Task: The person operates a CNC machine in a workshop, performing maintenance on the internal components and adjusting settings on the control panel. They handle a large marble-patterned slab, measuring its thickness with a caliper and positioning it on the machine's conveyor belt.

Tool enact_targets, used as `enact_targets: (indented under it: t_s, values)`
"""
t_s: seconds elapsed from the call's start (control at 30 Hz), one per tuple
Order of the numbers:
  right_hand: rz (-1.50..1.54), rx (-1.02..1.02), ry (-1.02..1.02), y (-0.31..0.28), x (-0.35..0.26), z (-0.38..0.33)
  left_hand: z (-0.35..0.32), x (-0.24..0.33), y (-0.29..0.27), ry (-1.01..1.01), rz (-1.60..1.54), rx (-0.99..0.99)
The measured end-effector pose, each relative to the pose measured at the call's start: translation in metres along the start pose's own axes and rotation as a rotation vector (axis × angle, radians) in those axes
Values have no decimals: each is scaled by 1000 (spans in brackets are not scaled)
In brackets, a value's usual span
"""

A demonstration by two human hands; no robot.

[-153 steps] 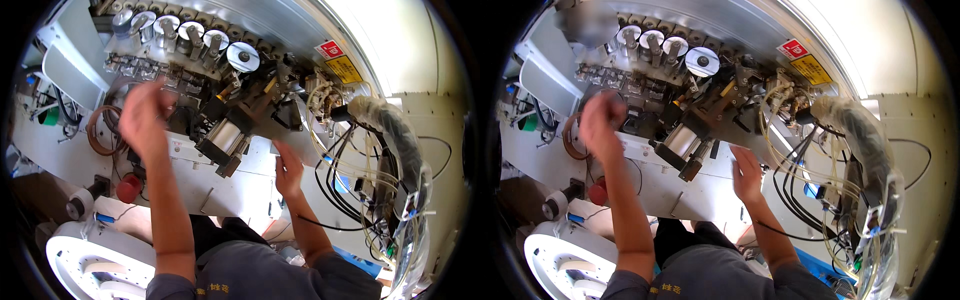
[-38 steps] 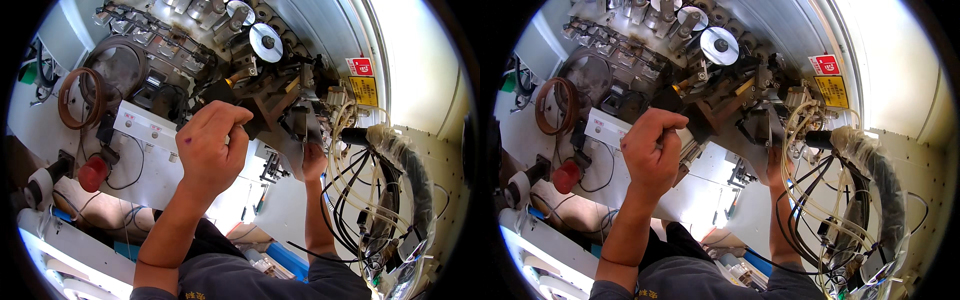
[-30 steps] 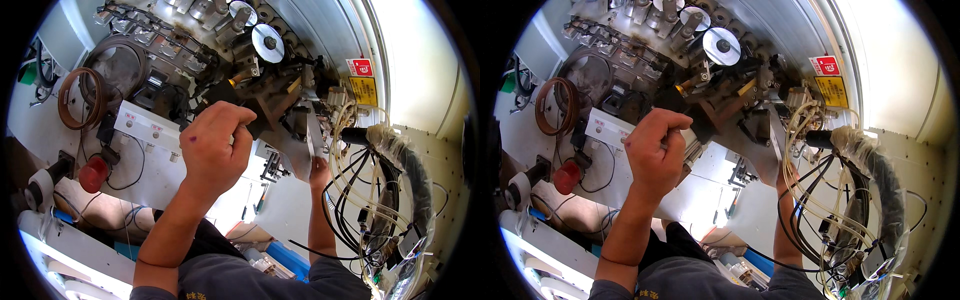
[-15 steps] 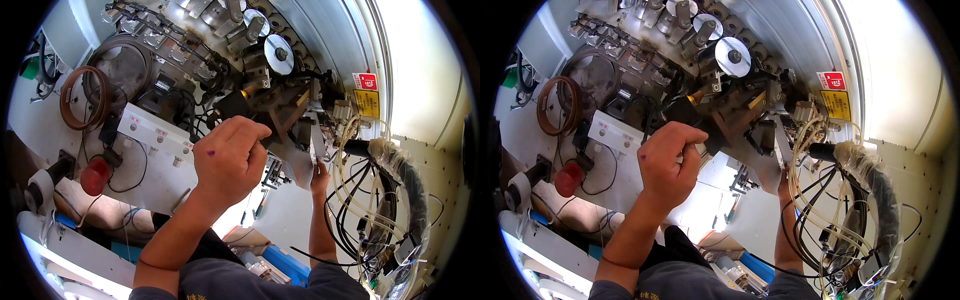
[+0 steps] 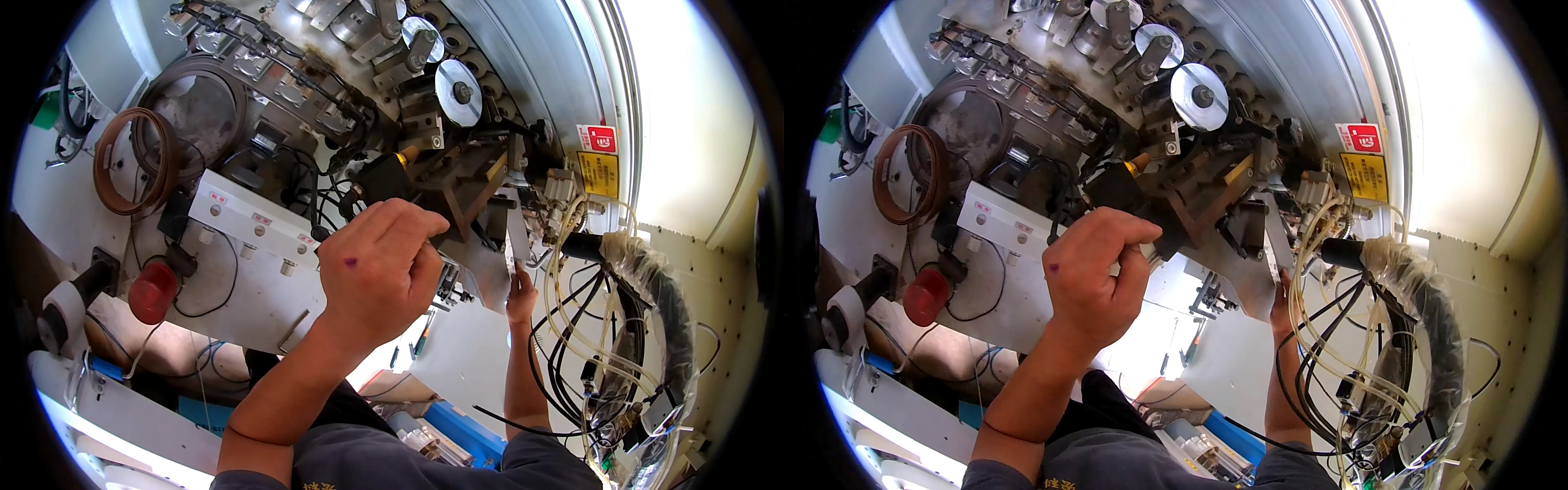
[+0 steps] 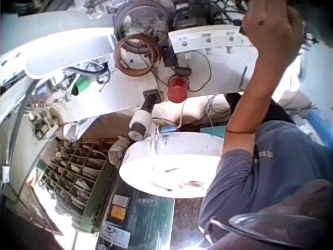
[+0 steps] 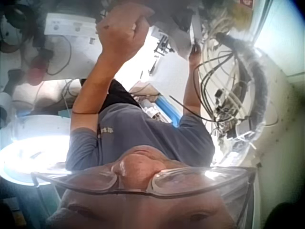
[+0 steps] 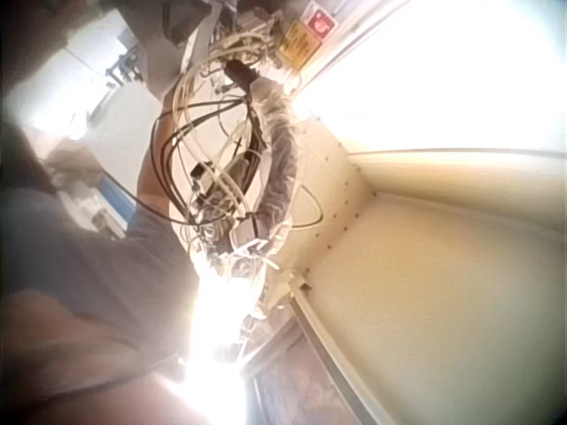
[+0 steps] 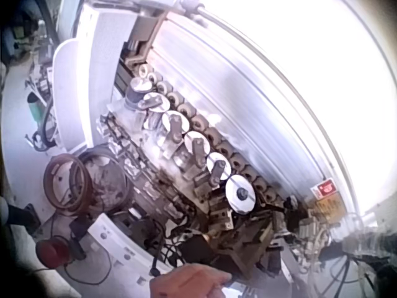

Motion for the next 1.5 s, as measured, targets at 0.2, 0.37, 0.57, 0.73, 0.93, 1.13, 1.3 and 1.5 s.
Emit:
enact_targets:
  t_s: [0.2, 0.37, 0.57, 0.73, 0.93, 1.13, 1.3, 1.5]
  values:
    - [-6, 26, -19, -1, 4, -3, -1, 3, 2, 3, 14, -31]
    - [-6, 116, -116, -14, -8, -21, -4, 18, 5, 53, -40, 11]
    - [1025, -96, 338, 19, -89, -55, -57, 21, 116, -296, 133, -660]
    - [1386, -109, 300, 44, -151, 25, -38, -4, 177, -286, 516, -711]
    - [1732, -219, 362, 83, -157, 66, -36, -24, 211, -265, 627, -857]
    - [1874, -146, 379, 109, -142, 74, -32, -46, 200, -425, 331, -695]
    - [1929, -151, 406, 108, -146, 74, -40, -52, 183, -436, 185, -426]
    - [1938, -163, 447, 110, -145, 73, -44, -65, 183, -507, 223, -460]
Point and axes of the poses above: each hand's wrist, its own z-axis towards the middle knuckle, its own y-axis out of the palm, x = y × z, the point moved 10 cm from there along z, towards the middle knuckle, and after that the axes turned 6 degrees about -x, right-handed, at the moved point
